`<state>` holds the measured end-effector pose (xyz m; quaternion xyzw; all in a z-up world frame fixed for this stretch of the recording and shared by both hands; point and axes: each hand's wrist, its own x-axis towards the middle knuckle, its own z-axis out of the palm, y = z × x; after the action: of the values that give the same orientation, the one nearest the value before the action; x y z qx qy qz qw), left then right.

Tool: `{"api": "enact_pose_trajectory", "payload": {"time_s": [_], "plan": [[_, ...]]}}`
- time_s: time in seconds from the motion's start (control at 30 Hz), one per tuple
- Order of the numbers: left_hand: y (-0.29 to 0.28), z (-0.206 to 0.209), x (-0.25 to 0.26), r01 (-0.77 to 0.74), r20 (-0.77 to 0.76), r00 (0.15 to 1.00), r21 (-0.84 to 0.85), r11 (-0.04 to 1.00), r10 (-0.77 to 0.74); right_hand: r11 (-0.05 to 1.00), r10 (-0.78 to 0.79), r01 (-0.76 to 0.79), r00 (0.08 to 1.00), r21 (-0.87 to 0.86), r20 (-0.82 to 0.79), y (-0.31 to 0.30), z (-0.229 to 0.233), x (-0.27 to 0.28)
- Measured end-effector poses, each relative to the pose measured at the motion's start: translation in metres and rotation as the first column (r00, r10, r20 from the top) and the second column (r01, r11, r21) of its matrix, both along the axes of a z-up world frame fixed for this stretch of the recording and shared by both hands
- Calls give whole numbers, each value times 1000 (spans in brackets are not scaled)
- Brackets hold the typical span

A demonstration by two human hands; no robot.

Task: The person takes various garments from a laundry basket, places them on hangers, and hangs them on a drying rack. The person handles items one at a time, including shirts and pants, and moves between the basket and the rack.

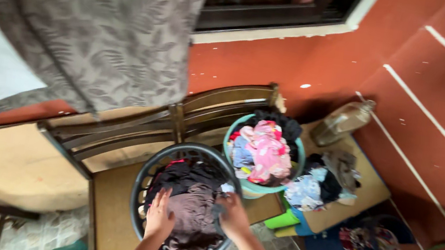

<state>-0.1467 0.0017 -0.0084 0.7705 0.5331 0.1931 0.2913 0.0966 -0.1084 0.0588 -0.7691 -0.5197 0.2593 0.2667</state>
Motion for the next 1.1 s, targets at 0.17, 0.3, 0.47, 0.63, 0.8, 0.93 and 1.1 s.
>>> {"api": "enact_pose_trajectory", "payload": {"time_s": [0.17,0.3,0.47,0.63,0.8,0.93,1.1], "plan": [[-3,-12,-47,2,96,995,13,1000,-3,944,179,-113,965,-310,193,22,-60,-45],[-6,-16,-76,8,115,993,-36,999,-4,917,322,-249,923,-313,210,43,-87,-64],[7,-14,-105,55,133,990,-71,996,-45,865,183,-62,963,-497,198,57,-86,-88],[12,1,-117,55,71,996,-145,988,-45,842,150,55,932,-537,331,48,-96,-93],[18,13,-126,90,67,995,-192,977,-78,895,120,75,909,-439,400,48,-92,-82],[18,15,-123,99,100,991,-163,982,-83,949,41,4,990,-315,135,67,-61,-61],[21,20,-85,148,293,951,-145,978,-101,998,-34,4,864,-61,-503,83,63,-12]]}}
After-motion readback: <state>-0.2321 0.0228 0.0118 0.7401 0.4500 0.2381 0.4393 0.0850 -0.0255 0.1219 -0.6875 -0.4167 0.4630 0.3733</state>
